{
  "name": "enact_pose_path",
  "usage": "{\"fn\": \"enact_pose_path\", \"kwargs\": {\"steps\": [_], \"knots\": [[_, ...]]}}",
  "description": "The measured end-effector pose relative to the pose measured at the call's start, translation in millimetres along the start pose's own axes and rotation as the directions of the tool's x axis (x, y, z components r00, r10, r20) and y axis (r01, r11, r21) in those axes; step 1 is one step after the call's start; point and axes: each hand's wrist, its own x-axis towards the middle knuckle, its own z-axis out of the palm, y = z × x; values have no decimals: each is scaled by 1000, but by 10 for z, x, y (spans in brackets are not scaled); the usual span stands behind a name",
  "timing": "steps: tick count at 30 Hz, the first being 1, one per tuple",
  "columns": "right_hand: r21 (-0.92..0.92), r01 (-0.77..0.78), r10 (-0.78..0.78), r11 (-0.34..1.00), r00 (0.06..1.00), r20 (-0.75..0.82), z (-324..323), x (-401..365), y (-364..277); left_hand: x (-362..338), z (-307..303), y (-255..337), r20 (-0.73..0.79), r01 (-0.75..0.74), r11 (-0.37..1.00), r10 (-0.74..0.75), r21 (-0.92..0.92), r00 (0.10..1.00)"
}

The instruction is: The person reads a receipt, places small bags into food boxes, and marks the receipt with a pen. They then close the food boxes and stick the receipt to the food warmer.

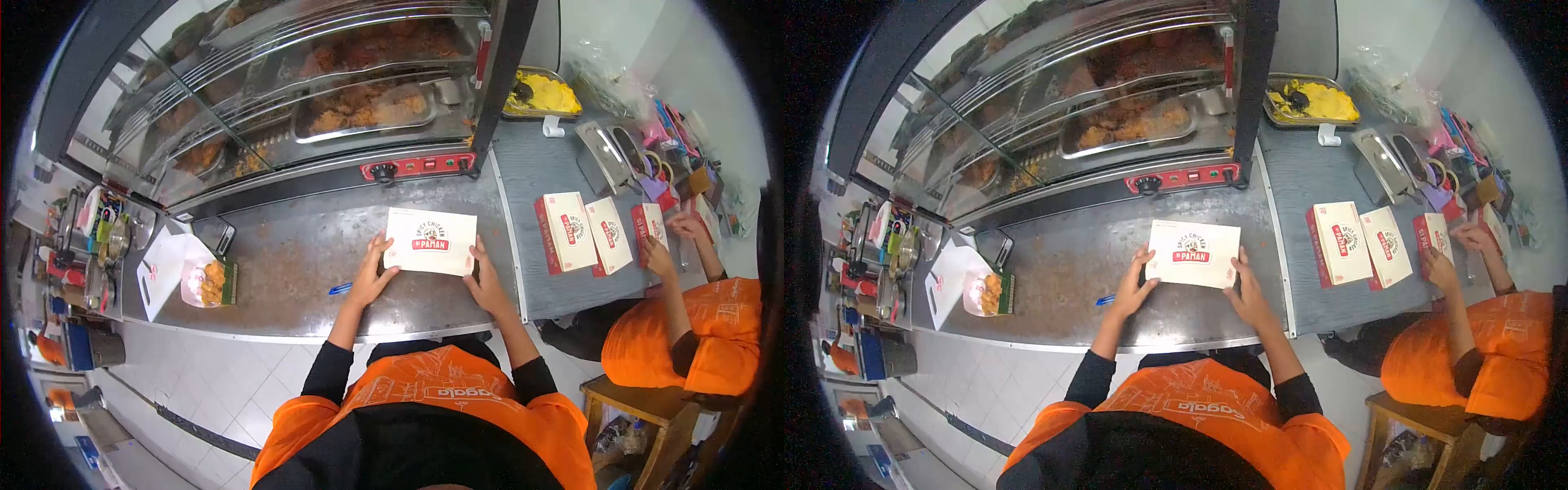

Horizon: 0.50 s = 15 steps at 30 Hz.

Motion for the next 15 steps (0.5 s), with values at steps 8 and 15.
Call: {"fn": "enact_pose_path", "kwargs": {"steps": [8,15], "knots": [[-556,126,45,822,958,284,-157,315,-175,344,-146,148,256,-317,782,207,536,944],[-721,227,-18,655,958,285,-98,267,-59,332,-119,12,254,-384,676,288,629,923]]}}
